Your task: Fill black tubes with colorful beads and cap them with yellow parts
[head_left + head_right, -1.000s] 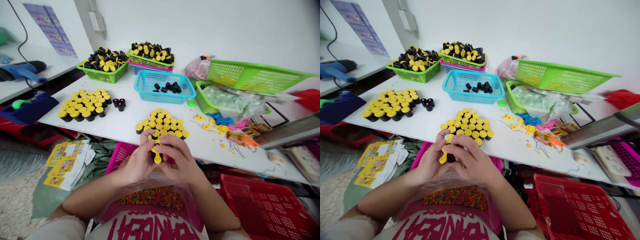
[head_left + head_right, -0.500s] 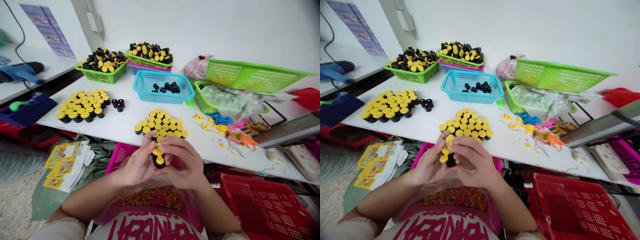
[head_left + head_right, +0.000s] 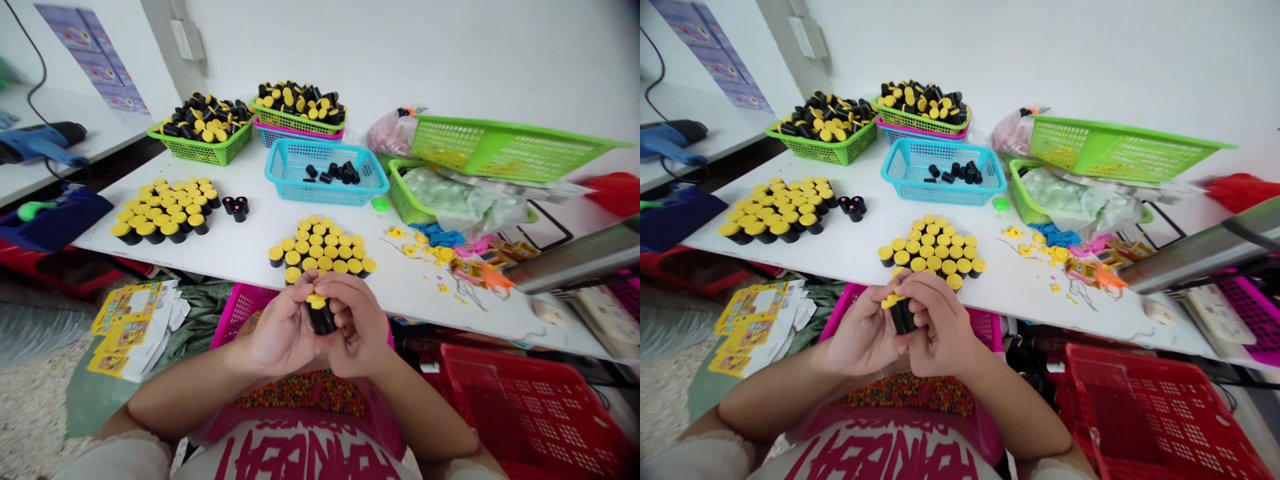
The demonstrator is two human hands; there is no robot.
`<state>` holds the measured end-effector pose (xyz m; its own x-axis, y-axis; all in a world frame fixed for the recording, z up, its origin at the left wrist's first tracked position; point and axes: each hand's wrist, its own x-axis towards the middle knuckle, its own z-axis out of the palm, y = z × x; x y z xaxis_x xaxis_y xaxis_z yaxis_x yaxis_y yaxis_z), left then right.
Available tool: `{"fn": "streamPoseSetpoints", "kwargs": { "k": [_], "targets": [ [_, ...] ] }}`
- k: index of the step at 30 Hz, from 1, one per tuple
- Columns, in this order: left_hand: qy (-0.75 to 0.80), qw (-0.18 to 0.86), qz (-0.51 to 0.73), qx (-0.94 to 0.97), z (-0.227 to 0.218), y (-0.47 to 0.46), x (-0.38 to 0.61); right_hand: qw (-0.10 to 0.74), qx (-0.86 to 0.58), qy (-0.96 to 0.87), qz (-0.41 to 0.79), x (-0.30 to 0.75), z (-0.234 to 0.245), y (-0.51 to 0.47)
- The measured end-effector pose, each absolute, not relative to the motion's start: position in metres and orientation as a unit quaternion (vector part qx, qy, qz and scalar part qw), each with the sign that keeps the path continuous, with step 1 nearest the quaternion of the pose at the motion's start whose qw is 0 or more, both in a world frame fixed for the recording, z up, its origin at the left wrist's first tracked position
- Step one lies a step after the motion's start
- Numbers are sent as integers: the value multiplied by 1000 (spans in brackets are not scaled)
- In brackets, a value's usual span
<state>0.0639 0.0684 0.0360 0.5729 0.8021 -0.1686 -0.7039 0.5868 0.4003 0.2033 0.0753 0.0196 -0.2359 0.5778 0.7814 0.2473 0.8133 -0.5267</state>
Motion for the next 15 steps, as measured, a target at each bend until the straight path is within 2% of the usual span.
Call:
{"fn": "streamPoseSetpoints", "kwargs": {
  "k": [4, 8, 10, 12, 15],
  "targets": [
    [190, 774, 474, 374, 28, 71, 53, 541, -254, -737, 316, 213, 26, 78],
    [224, 534, 439, 687, 26, 77, 35, 589, -228, -646, 429, 213, 27, 79],
    [247, 438, 426, 753, 31, 80, 30, 561, -233, -600, 521, 209, 25, 80],
    [284, 395, 423, 765, 40, 81, 27, 495, -212, -574, 617, 206, 20, 82],
    [320, 425, 425, 732, 58, 81, 26, 427, -177, -553, 693, 204, 12, 86]
  ]
}}
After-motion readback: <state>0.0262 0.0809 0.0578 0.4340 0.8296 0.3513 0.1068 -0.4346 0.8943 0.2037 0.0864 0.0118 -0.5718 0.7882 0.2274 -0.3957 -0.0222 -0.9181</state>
